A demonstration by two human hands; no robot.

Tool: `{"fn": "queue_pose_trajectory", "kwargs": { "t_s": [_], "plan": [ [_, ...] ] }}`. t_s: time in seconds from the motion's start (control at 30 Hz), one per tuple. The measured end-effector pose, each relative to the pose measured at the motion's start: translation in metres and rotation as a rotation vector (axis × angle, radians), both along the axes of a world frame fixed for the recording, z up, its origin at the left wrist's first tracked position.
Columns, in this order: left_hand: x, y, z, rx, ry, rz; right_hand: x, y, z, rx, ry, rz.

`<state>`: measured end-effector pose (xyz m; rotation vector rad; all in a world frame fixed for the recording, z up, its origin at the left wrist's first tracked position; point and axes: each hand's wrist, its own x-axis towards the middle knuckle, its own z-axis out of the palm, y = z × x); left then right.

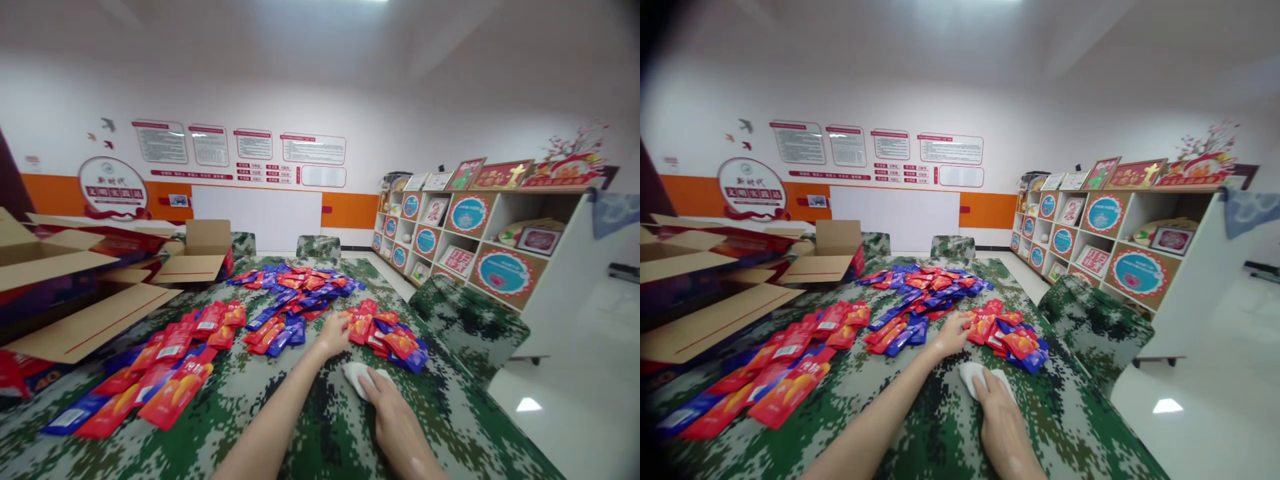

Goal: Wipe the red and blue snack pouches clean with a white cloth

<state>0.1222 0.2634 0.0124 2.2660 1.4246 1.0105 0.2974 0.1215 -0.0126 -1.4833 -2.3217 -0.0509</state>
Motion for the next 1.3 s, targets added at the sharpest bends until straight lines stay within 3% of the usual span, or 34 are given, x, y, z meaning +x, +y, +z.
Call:
{"fn": "queue_pose_trajectory", "kwargs": {
  "t_s": [0.1,0.23,0.33,0.4,0.63,0.87,0.97,1.2,1.3],
  "plan": [
    [-0.053,-0.032,0.006,0.077,0.113,0.057,-0.001,0.000,0.003,-0.018,0.002,0.003],
    [-0.119,-0.077,0.007,0.076,0.364,0.270,-0.003,0.000,0.003,-0.027,0.013,-0.014],
    [-0.146,-0.099,0.005,0.005,0.441,0.386,-0.005,-0.001,0.003,-0.023,-0.004,-0.028],
    [-0.155,-0.106,0.004,-0.005,0.447,0.384,-0.008,-0.002,0.004,-0.019,-0.013,-0.034],
    [-0.160,-0.105,0.016,-0.052,0.316,0.205,-0.015,-0.013,0.012,-0.010,-0.021,-0.059],
    [-0.156,-0.124,0.032,-0.081,0.049,0.180,-0.015,-0.014,0.012,0.008,-0.061,-0.060],
    [-0.149,-0.144,0.024,-0.142,-0.121,0.193,-0.015,-0.012,0.013,-0.011,-0.066,-0.056],
    [-0.134,-0.196,-0.022,-0.352,-0.450,0.229,-0.021,-0.014,0.016,-0.047,-0.068,-0.031],
    [-0.142,-0.210,-0.025,-0.419,-0.471,0.220,-0.022,-0.015,0.017,-0.059,-0.045,-0.024]
  ]
}}
